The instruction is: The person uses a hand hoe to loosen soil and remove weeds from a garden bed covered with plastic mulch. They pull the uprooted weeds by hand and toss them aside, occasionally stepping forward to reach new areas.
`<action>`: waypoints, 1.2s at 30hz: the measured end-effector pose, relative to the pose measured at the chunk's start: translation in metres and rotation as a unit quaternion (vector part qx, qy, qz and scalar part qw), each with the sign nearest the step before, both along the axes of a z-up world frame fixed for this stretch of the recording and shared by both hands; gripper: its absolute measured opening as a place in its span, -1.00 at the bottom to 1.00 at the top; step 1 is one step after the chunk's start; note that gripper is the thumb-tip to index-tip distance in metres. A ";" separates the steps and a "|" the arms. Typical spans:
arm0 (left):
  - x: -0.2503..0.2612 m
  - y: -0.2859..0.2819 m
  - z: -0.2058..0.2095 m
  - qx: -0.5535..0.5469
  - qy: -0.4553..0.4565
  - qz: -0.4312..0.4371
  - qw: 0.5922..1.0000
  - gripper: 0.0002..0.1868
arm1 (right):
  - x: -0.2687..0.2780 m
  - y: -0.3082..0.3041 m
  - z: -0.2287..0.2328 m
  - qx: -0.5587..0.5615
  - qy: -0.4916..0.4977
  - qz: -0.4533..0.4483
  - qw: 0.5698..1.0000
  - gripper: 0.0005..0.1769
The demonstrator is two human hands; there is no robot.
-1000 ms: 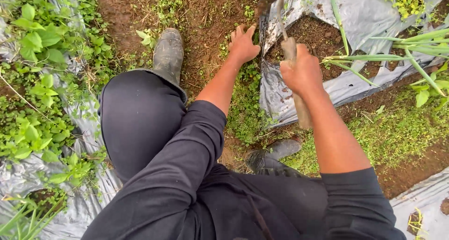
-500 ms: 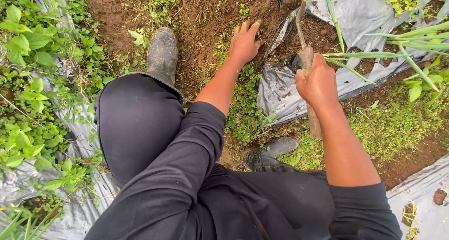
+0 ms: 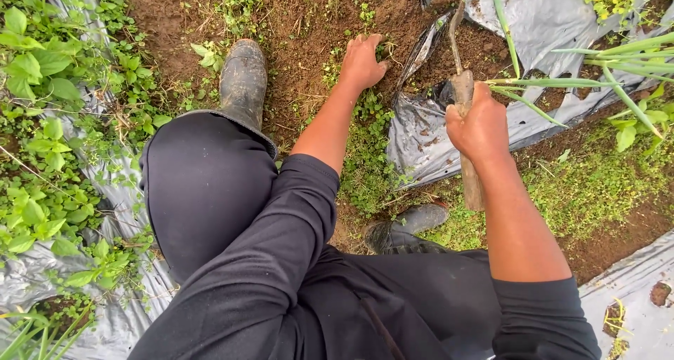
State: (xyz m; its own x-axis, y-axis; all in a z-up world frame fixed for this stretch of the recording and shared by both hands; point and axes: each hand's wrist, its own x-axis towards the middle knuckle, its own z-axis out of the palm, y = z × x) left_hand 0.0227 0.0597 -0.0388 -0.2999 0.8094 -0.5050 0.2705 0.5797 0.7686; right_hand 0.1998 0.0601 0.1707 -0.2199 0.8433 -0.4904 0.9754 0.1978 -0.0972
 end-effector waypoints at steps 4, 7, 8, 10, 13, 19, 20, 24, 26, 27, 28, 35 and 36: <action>0.000 0.010 -0.020 0.027 0.011 0.024 0.999 -0.57 | 0.011 0.003 -0.008 0.015 0.013 0.020 1.000 -0.70; -0.003 0.023 -0.047 0.068 -0.011 0.106 0.992 -0.81 | 0.014 0.003 -0.008 0.017 0.028 0.031 0.999 -0.69; -0.005 0.025 -0.052 0.065 -0.001 0.102 0.993 -0.77 | 0.013 0.002 -0.006 0.010 0.027 0.026 0.999 -0.71; -0.008 0.026 -0.050 0.063 0.010 0.099 0.993 -0.66 | 0.012 0.002 -0.004 0.004 0.028 0.021 0.999 -0.73; -0.009 0.025 -0.041 0.056 -0.016 0.081 0.995 -0.79 | 0.013 0.003 -0.004 0.006 0.027 0.021 0.999 -0.74; -0.009 0.030 -0.029 0.008 -0.017 0.017 1.000 -0.76 | 0.016 0.004 -0.006 -0.001 0.024 0.014 1.000 -0.60; -0.008 0.031 -0.029 0.016 -0.008 0.021 1.000 -0.80 | 0.017 0.004 -0.007 0.000 0.025 0.023 0.999 -0.55; -0.010 0.031 -0.020 0.020 0.015 -0.014 1.000 -0.81 | 0.017 0.004 -0.007 -0.001 0.031 0.030 0.999 -0.65; -0.010 0.029 -0.013 0.018 -0.005 -0.016 1.000 -0.78 | 0.017 0.004 -0.007 -0.002 0.031 0.026 0.999 -0.64; -0.010 0.028 -0.009 0.016 -0.025 -0.018 0.999 -0.74 | 0.016 0.004 -0.006 -0.003 0.030 0.022 0.999 -0.62; -0.011 0.026 -0.007 0.016 -0.024 -0.019 0.999 -0.74 | 0.017 0.005 -0.006 -0.003 0.031 0.021 0.999 -0.62; -0.016 0.016 -0.009 0.036 -0.050 -0.045 0.997 -0.80 | 0.020 0.005 -0.009 0.005 0.048 0.035 0.998 -0.69; -0.017 0.013 -0.008 0.034 -0.069 -0.038 0.996 -0.83 | 0.020 0.005 -0.009 0.005 0.048 0.031 0.998 -0.67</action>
State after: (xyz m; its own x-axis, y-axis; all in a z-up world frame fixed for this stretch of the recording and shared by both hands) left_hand 0.0059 0.0730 -0.0464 -0.1681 0.8609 -0.4802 0.2010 0.5068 0.8383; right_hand 0.2201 0.0650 0.1617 -0.3177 0.8315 -0.4557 0.9474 0.2592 -0.1876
